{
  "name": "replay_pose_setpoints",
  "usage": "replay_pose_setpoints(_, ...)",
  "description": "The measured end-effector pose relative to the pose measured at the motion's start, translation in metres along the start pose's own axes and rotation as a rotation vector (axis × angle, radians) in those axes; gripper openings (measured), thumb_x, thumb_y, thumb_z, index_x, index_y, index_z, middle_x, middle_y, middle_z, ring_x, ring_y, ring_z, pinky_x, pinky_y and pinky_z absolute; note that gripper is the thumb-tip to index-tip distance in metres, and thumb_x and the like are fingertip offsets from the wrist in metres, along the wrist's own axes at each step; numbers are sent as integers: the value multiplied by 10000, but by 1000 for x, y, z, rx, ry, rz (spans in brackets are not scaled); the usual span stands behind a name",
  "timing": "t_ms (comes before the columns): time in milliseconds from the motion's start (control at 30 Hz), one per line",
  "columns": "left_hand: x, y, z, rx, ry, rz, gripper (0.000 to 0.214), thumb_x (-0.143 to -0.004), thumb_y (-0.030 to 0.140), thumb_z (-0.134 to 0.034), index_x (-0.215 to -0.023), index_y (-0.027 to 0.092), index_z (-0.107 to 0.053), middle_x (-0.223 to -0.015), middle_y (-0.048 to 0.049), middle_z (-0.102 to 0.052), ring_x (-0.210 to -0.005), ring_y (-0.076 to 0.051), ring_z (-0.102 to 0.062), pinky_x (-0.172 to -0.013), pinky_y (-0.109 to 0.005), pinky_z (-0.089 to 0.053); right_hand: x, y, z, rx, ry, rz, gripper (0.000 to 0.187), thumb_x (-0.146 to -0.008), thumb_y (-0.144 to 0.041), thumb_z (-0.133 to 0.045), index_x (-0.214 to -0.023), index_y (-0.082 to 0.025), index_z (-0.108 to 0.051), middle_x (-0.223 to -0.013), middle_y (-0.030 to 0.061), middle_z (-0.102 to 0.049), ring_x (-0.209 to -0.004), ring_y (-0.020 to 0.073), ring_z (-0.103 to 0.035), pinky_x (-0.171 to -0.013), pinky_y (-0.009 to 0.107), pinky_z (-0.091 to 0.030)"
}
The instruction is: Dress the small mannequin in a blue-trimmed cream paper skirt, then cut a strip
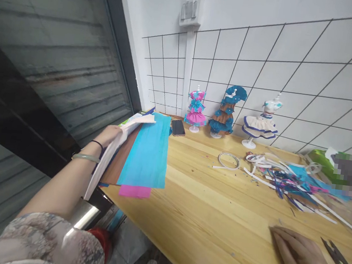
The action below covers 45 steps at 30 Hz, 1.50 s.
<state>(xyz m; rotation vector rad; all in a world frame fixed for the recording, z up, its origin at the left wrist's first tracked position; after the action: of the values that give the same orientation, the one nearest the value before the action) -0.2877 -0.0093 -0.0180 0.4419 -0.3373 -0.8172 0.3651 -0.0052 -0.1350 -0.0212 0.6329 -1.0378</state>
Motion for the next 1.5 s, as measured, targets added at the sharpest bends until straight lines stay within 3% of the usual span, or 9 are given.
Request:
replay_pose_setpoints(167, 32, 15, 41, 262, -71, -46, 285, -860, 319, -501, -1037, 115, -592, -851, -48, -644, -694, -177, -622, -607, -317, -534, -2, 0, 2, -17, 3, -10, 356, -824, -474, -457, -867, -204, -685, -934, 87, -709, -891, 282, -636, -827, 458, -490)
replay_pose_setpoints(367, 87, 63, 26, 433, -276, -269, 331, -695, 344, -573, -949, 134, -591, -733, -33, -643, -613, -174, -602, -558, -288, -511, -5, -16, 4, -80, -6, -49, 360, -833, -479, -474, -886, -201, -696, -958, 93, -703, -927, 282, -629, -861, 460, -484)
replay_pose_setpoints(500, 145, 116, -27, 292, -404, -560, 239, -727, 355, -578, -852, 152, -594, -766, 0, -611, -675, -146, -570, -594, -228, -460, -15, -43, 5, -307, -68, -179, 345, -816, -492, -519, -891, -210, -701, -999, 101, -701, -980, 283, -623, -917, 460, -470)
replay_pose_setpoints(633, 235, 160, -120, -183, -558, -1028, 186, -852, 194, -394, -868, 159, -576, -804, -23, -626, -729, -151, -571, -693, -255, -454, -16, -50, 2, -779, -106, -660, 495, -761, -518, -612, -1148, -211, -583, -1128, 123, -669, -1051, 280, -621, -929, 425, -485)
replay_pose_setpoints(833, 329, 152, -210, -434, -488, -1618, 315, -867, 197, -428, -1150, 87, -513, -1256, -176, -543, -1159, -278, -497, -977, -413, -385, 3, -31, 2, -1300, 25, -1033, 538, -825, -524, -535, -1286, -263, -438, -1196, 116, -628, -910, 231, -684, -769, 373, -564)
replay_pose_setpoints(967, 332, 135, -219, -462, -441, -1701, 323, -895, 216, -405, -1188, 129, -508, -1352, -103, -499, -1259, -300, -419, -1029, -464, -320, 21, -15, 18, -1219, 42, -1005, 562, -799, -467, -612, -1293, -251, -452, -1151, 95, -645, -962, 213, -658, -797, 314, -537)
replay_pose_setpoints(1233, 321, 130, -213, -442, -234, -1773, 269, -936, 167, -344, -1084, 153, -568, -1300, -61, -555, -1228, -254, -467, -1024, -438, -340, 29, -29, 38, -865, -247, -710, 832, -697, -506, -697, -1363, -112, -392, -783, 47, -665, -754, 198, -626, -710, 308, -506)
replay_pose_setpoints(1367, 318, 137, -208, -427, -174, -1769, 222, -928, 170, -375, -990, 154, -587, -1228, -63, -602, -1193, -239, -498, -1010, -413, -380, 31, -31, 41, -745, -206, -637, 733, -712, -508, -663, -1315, -135, -479, -1022, 105, -666, -862, 218, -624, -725, 299, -512)
replay_pose_setpoints(1500, 311, 131, -198, -413, -101, -1718, 238, -910, 143, -383, -1043, 150, -580, -1172, -93, -627, -1105, -219, -557, -930, -376, -459, 47, -5, 50, -508, -116, -730, 692, -704, -519, -633, -1274, -137, -544, -870, 76, -682, -681, 198, -631, -559, 263, -509)
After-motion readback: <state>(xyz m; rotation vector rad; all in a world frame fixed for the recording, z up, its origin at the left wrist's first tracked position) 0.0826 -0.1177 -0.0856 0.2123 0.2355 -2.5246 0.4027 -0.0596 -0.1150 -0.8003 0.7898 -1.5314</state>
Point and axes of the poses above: each hand's wrist, its own x-axis away from the middle knuckle, its own z-axis out of the back of the hand, y = z × x, the point moved 7 cm from there along -x, towards the middle knuckle
